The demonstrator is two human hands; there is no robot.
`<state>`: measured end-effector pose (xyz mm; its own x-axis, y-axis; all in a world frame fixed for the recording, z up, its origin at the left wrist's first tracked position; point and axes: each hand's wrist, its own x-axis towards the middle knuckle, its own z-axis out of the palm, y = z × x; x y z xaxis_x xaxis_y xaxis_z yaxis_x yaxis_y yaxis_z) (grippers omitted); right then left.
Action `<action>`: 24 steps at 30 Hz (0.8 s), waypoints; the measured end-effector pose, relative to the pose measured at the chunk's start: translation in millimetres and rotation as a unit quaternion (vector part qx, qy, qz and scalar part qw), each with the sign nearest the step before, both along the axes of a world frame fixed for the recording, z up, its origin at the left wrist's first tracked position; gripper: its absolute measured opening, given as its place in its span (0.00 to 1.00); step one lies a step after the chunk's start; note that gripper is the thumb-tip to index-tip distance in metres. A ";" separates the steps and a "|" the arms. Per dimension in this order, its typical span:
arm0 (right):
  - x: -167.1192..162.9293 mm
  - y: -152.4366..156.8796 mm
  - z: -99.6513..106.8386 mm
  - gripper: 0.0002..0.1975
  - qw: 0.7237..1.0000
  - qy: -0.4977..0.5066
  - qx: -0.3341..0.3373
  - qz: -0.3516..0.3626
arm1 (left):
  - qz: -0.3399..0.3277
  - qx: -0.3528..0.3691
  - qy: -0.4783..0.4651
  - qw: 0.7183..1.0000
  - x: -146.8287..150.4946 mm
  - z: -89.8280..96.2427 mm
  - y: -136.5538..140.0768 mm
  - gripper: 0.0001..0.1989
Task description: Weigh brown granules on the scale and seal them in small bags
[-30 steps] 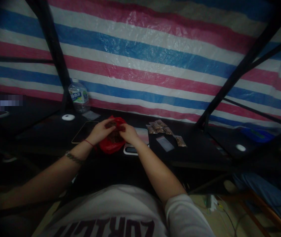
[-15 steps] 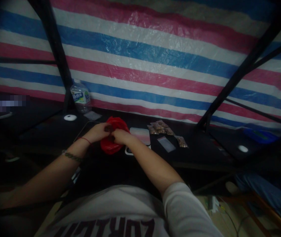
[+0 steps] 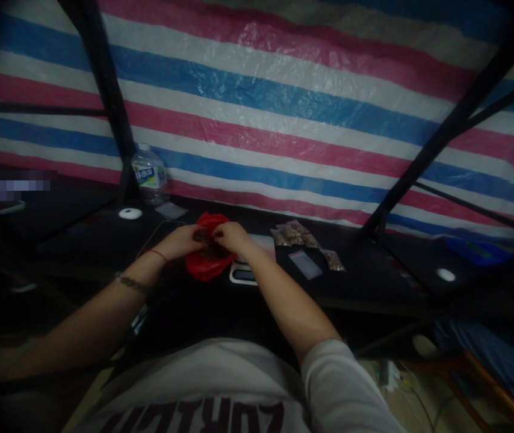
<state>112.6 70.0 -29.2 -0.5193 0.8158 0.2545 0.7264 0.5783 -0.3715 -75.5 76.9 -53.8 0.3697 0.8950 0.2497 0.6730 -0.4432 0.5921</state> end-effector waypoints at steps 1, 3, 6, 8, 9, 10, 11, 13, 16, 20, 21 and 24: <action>0.6 -0.8 3.4 0.11 1.000 0.021 0.002 -0.009 | -0.004 0.003 0.004 1.000 2.0 -0.3 -0.9 0.19; -0.1 -2.8 9.0 0.11 0.999 0.053 0.003 -0.010 | -0.007 0.005 0.003 1.000 6.8 -0.2 -3.9 0.18; -3.2 -5.5 12.5 0.11 0.998 0.057 0.002 0.018 | -0.010 -0.012 -0.022 1.000 13.6 0.7 -9.3 0.16; -4.2 -6.2 11.9 0.12 0.998 0.046 0.000 0.034 | -0.011 -0.023 -0.051 0.998 16.4 0.6 -11.5 0.16; -4.3 -6.3 11.1 0.13 0.998 0.043 -0.001 0.039 | -0.013 -0.028 -0.069 0.997 17.3 0.1 -12.0 0.17; -4.0 -6.3 10.4 0.14 0.998 0.043 -0.002 0.044 | -0.016 -0.033 -0.087 0.996 17.9 -0.6 -12.0 0.18; -3.6 -6.3 9.7 0.15 0.998 0.046 -0.002 0.048 | -0.019 -0.038 -0.104 0.994 18.2 -1.4 -11.8 0.19; -2.8 -6.6 9.0 0.16 0.997 0.055 0.004 0.048 | -0.027 -0.048 -0.125 0.991 18.8 -3.0 -11.0 0.20; -2.6 -7.5 9.0 0.12 0.998 0.058 0.029 0.020 | -0.023 -0.052 -0.118 0.991 19.7 -4.4 -10.1 0.20; -2.2 -7.8 9.1 0.07 0.999 0.037 0.030 0.006 | -0.003 -0.043 -0.096 0.994 19.1 -5.1 -9.2 0.18; -1.6 -7.7 9.3 0.07 0.999 0.035 0.029 0.005 | -0.005 -0.041 -0.090 0.995 18.1 -5.2 -8.5 0.17; 1.8 -7.8 10.8 0.08 0.997 0.052 0.050 -0.024 | -0.006 -0.029 -0.062 0.998 12.7 -4.8 -5.0 0.18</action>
<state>114.4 62.2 -18.3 -0.4464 0.8068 0.3870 0.7147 0.5817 -0.3883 -62.8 71.9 -58.5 0.3504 0.9049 0.2417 0.5870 -0.4133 0.6961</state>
